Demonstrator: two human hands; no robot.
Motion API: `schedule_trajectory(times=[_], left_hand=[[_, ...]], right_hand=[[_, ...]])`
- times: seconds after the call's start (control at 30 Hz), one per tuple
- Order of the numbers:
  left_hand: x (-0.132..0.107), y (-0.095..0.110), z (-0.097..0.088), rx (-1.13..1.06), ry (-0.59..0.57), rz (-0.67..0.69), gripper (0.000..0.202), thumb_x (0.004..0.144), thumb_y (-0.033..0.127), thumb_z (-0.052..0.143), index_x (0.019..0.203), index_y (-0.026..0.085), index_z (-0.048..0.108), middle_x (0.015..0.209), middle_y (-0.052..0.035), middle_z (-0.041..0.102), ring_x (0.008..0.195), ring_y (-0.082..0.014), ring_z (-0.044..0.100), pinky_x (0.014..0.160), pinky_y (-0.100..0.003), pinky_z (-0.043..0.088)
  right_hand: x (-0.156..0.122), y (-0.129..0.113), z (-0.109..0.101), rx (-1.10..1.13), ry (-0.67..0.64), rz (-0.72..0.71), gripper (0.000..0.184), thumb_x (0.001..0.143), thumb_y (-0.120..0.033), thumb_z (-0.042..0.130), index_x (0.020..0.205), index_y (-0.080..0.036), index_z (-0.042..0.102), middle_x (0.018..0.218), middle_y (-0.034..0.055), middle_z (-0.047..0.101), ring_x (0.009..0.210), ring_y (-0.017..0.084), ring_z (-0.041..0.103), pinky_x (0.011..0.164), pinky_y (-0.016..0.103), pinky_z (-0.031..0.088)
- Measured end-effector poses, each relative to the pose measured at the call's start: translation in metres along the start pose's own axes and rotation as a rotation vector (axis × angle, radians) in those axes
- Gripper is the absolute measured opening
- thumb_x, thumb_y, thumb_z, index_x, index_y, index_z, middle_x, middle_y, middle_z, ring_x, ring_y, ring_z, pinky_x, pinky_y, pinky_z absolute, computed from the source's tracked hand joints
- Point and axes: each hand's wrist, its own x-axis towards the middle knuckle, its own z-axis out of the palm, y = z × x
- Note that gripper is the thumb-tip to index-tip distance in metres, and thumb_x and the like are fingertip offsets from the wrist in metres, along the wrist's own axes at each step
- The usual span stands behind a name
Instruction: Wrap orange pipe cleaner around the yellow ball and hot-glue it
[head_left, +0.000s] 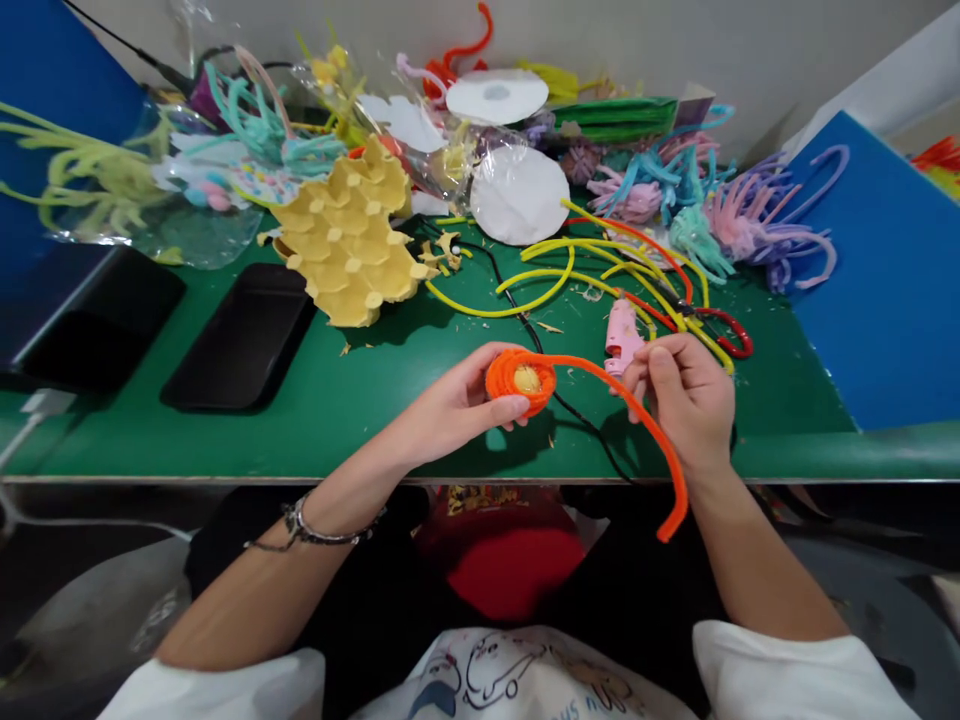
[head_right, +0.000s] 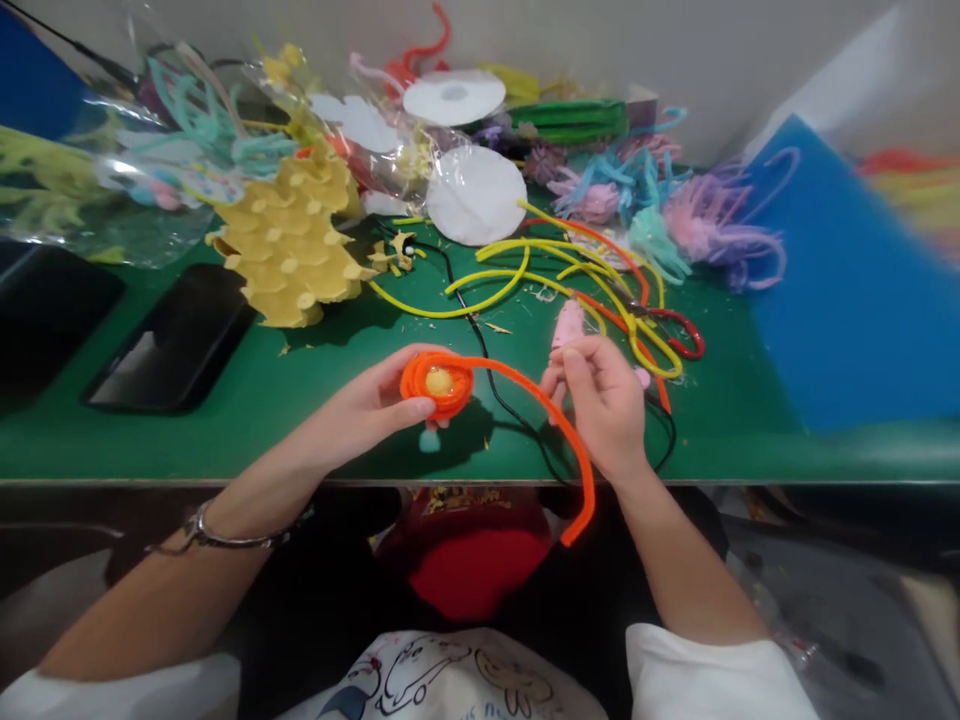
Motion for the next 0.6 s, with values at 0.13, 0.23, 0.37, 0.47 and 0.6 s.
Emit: schedule_trajectory(times=[0.13, 0.23, 0.37, 0.47, 0.6], left_hand=[[0.0012, -0.0003, -0.0022, -0.002, 0.034, 0.037, 0.051, 0.074, 0.043, 0.076, 0.109, 0.017, 0.051, 0.086, 0.0012, 0.063, 0.066, -0.0094, 0.06, 0.058, -0.022, 0.049], [0.0023, 0.0, -0.0041, 0.002, 0.061, 0.065, 0.054, 0.073, 0.045, 0.077, 0.111, 0.016, 0.05, 0.083, 0.0014, 0.063, 0.064, -0.0092, 0.06, 0.057, -0.022, 0.049], [0.0026, 0.0016, -0.0058, 0.011, 0.078, 0.069, 0.053, 0.074, 0.045, 0.077, 0.109, 0.016, 0.051, 0.081, 0.0015, 0.063, 0.064, -0.0092, 0.06, 0.057, -0.022, 0.05], [0.0026, 0.002, -0.0064, 0.006, 0.081, 0.076, 0.052, 0.074, 0.045, 0.077, 0.108, 0.016, 0.051, 0.081, 0.0016, 0.063, 0.064, -0.0096, 0.061, 0.057, -0.022, 0.05], [0.0032, 0.0008, -0.0071, 0.006, 0.089, 0.089, 0.051, 0.074, 0.045, 0.078, 0.107, 0.017, 0.052, 0.08, 0.0015, 0.063, 0.064, -0.0097, 0.061, 0.057, -0.022, 0.05]], right_hand=[[0.0042, 0.0024, -0.0047, -0.043, 0.002, -0.031, 0.025, 0.085, -0.043, 0.069, 0.082, -0.019, 0.06, 0.064, -0.0038, 0.071, 0.04, 0.005, 0.058, 0.044, 0.018, 0.049], [0.0054, 0.0021, -0.0059, -0.064, 0.029, -0.021, 0.024, 0.081, -0.039, 0.073, 0.078, -0.019, 0.062, 0.064, -0.0022, 0.073, 0.041, 0.007, 0.059, 0.047, 0.021, 0.052], [0.0077, -0.0001, -0.0069, -0.099, 0.083, 0.018, 0.028, 0.075, -0.039, 0.077, 0.068, -0.019, 0.061, 0.056, -0.0034, 0.069, 0.036, 0.007, 0.053, 0.038, 0.019, 0.044], [0.0083, -0.0007, -0.0075, -0.105, 0.073, 0.005, 0.028, 0.078, -0.042, 0.074, 0.069, -0.018, 0.062, 0.057, -0.003, 0.069, 0.037, 0.006, 0.054, 0.042, 0.02, 0.047], [0.0063, -0.0002, -0.0066, -0.061, 0.008, -0.018, 0.027, 0.081, -0.044, 0.071, 0.074, -0.019, 0.065, 0.06, -0.0027, 0.07, 0.039, 0.007, 0.055, 0.045, 0.021, 0.049]])
